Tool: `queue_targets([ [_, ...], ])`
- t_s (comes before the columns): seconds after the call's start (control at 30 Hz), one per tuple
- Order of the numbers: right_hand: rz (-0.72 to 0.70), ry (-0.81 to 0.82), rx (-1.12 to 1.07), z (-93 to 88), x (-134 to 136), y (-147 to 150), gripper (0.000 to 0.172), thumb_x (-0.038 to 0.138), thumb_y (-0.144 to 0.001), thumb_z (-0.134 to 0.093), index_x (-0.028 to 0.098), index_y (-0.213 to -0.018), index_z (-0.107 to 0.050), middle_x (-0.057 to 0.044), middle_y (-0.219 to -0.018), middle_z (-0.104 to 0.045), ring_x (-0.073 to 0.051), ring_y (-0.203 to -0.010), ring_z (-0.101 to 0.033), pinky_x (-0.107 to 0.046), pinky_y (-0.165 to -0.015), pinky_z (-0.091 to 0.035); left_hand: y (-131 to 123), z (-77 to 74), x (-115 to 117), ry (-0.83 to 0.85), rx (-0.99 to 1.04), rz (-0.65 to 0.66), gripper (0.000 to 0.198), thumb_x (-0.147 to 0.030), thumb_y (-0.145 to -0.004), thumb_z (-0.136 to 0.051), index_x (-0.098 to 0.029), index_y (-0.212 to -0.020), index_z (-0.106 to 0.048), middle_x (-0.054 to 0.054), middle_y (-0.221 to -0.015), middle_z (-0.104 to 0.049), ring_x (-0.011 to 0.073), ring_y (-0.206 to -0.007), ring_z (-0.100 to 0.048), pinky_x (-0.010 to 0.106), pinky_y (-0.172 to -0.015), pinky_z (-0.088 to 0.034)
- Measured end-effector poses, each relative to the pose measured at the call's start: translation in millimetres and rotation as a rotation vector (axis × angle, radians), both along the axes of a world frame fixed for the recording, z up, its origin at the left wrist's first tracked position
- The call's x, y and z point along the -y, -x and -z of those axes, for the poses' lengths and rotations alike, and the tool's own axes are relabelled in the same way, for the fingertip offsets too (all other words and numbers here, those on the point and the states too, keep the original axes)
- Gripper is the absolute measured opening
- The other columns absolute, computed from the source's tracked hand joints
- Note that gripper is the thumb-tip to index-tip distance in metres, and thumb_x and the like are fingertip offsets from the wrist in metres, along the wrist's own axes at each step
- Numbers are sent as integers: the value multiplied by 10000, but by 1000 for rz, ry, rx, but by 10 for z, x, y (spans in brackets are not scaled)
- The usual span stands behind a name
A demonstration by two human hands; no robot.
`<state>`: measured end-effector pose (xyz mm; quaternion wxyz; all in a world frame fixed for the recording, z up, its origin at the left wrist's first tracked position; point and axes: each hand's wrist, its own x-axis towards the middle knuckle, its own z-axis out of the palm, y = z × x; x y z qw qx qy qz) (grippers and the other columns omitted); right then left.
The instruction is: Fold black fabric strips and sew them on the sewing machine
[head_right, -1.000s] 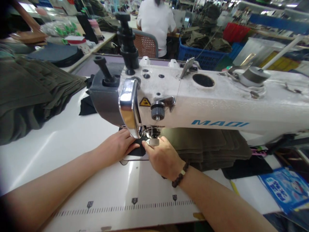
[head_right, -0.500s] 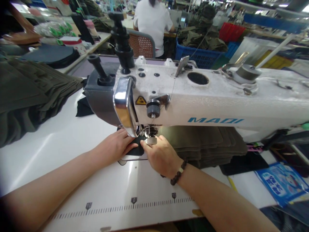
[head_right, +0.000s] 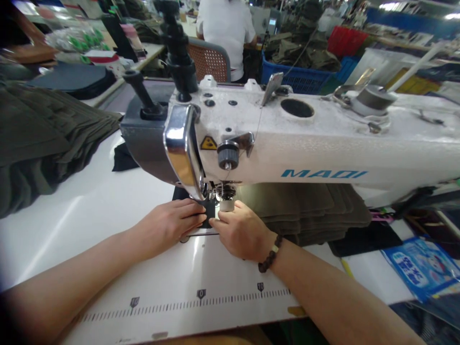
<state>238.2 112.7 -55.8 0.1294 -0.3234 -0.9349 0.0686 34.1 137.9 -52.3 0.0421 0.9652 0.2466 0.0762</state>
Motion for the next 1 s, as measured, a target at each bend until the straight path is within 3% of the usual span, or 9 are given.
queue_targets([
  [0.17,66,2,7,-10,0,26,174,111,-805,-415,134,-840,-584,-45,-712,-557,-160,-702,-486,-274,-633,-319,-1,28,-46,31,-6,-16,238,-205,-899,-360,-132,-897,-587,62,-969,-577,177,-903,-518,307,-787,-446],
  [0.53,265,-80,134,14,-1,117,329,89,-790,-478,117,-1111,-544,-54,-781,-588,-172,-760,-500,-265,-589,-305,-60,36,-226,-40,21,-96,212,-180,-879,-399,-125,-829,-598,58,-864,-571,176,-831,-519,287,-741,-441],
  [1.0,303,-63,165,-7,-4,132,318,92,-780,-482,153,-1088,-536,-44,-832,-579,-167,-769,-495,-267,-578,-288,-76,42,-308,-86,63,-165,140,-184,-828,-499,-130,-895,-609,69,-840,-565,176,-785,-540,260,-649,-448],
])
